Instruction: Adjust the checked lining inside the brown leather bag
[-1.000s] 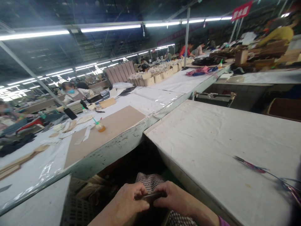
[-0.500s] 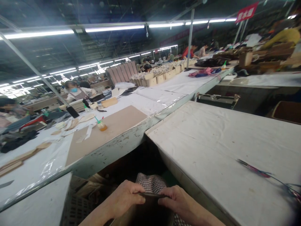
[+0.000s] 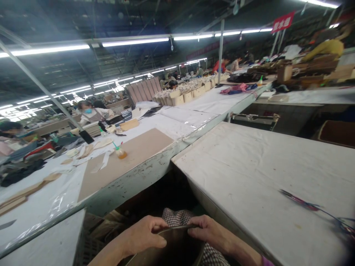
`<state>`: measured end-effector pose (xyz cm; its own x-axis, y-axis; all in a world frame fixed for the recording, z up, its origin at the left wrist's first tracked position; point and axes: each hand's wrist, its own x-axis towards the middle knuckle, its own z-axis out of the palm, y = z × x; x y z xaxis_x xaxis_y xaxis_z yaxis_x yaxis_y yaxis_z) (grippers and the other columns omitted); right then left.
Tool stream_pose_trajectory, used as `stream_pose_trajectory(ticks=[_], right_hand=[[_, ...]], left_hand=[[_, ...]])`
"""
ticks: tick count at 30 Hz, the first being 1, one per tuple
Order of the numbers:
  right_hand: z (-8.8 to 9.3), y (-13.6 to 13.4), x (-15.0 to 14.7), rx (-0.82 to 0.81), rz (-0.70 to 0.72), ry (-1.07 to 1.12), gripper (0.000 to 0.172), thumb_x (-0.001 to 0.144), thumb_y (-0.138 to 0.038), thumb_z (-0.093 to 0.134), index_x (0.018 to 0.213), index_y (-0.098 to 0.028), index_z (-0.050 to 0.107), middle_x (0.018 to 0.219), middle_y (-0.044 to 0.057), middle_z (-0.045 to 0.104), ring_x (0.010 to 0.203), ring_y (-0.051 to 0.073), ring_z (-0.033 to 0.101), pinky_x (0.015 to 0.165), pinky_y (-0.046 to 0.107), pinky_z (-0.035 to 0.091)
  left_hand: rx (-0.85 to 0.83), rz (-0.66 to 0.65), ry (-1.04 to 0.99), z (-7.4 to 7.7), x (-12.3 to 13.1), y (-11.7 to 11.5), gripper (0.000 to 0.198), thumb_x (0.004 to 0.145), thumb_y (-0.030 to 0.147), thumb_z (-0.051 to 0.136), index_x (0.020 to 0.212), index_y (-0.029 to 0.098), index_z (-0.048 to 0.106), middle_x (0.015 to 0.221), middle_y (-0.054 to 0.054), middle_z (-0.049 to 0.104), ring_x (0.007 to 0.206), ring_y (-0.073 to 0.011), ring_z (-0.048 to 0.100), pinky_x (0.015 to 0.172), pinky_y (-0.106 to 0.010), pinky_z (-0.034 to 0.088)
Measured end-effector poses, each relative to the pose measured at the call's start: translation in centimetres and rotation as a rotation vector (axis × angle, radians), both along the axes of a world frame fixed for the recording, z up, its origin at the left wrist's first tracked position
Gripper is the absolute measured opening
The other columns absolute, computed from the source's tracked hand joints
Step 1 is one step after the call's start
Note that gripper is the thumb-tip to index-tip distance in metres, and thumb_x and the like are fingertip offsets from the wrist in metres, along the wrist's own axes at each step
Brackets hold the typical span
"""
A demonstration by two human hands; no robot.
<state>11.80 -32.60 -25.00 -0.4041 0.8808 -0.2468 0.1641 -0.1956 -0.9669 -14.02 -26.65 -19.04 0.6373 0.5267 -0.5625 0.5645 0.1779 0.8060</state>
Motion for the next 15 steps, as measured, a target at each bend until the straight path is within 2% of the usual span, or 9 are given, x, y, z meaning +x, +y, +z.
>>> stream_pose_trajectory(ticks=[2, 5, 8, 11, 13, 15], right_hand=[[0.4, -0.1, -0.1, -0.002, 0.029, 0.042, 0.024, 0.084, -0.028, 0.056, 0.094, -0.014, 0.072, 0.085, 0.003, 0.067, 0.078, 0.016, 0.058, 0.068, 0.024, 0.043], [1.4, 0.0, -0.6, 0.053, 0.068, 0.023, 0.024, 0.081, -0.022, 0.056, 0.098, -0.015, 0.072, 0.087, 0.002, 0.067, 0.080, 0.014, 0.059, 0.070, 0.022, 0.043], [2.3, 0.4, -1.4, 0.139, 0.103, -0.125, 0.022, 0.076, -0.021, 0.060, 0.093, -0.015, 0.073, 0.077, -0.002, 0.064, 0.071, 0.011, 0.054, 0.060, 0.019, 0.038], [3.0, 0.8, -2.2, 0.233, 0.128, -0.259, 0.017, 0.077, -0.032, 0.066, 0.079, -0.015, 0.070, 0.062, -0.004, 0.052, 0.059, 0.007, 0.044, 0.051, 0.019, 0.029], [3.2, 1.0, -2.7, 0.320, 0.161, -0.285, 0.024, 0.082, -0.035, 0.064, 0.070, -0.015, 0.065, 0.056, -0.005, 0.044, 0.055, 0.006, 0.039, 0.051, 0.020, 0.027], [3.4, 1.1, -3.1, 0.399, 0.192, -0.295, 0.026, 0.085, -0.032, 0.059, 0.066, -0.014, 0.058, 0.056, -0.005, 0.041, 0.055, 0.006, 0.039, 0.053, 0.019, 0.029]], left_hand=[[0.020, -0.008, 0.004, 0.5, -0.5, -0.5, 0.026, 0.075, 0.025, 0.063, 0.099, 0.016, 0.069, 0.079, 0.001, 0.063, 0.067, -0.0116, 0.047, 0.062, -0.024, 0.035], [0.179, -0.059, 0.070, 0.9, -1.0, -1.2, 0.019, 0.081, 0.029, 0.058, 0.088, 0.015, 0.068, 0.067, 0.005, 0.047, 0.064, -0.0104, 0.038, 0.058, -0.023, 0.029], [0.316, -0.097, 0.139, 1.2, -1.0, -1.7, 0.018, 0.084, 0.032, 0.055, 0.079, 0.016, 0.062, 0.063, 0.006, 0.037, 0.061, -0.0096, 0.032, 0.055, -0.024, 0.024], [0.379, -0.115, 0.159, 1.6, -0.8, -2.1, 0.020, 0.084, 0.032, 0.054, 0.072, 0.017, 0.056, 0.061, 0.007, 0.036, 0.060, -0.0089, 0.032, 0.054, -0.024, 0.023], [0.420, -0.120, 0.186, 1.9, -0.6, -2.4, 0.024, 0.085, 0.034, 0.053, 0.068, 0.017, 0.052, 0.059, 0.007, 0.036, 0.059, -0.0086, 0.033, 0.053, -0.024, 0.023], [0.507, -0.124, 0.263, 2.0, -0.4, -2.9, 0.027, 0.088, 0.034, 0.050, 0.068, 0.017, 0.054, 0.059, 0.006, 0.044, 0.059, -0.0094, 0.041, 0.055, -0.024, 0.027]])
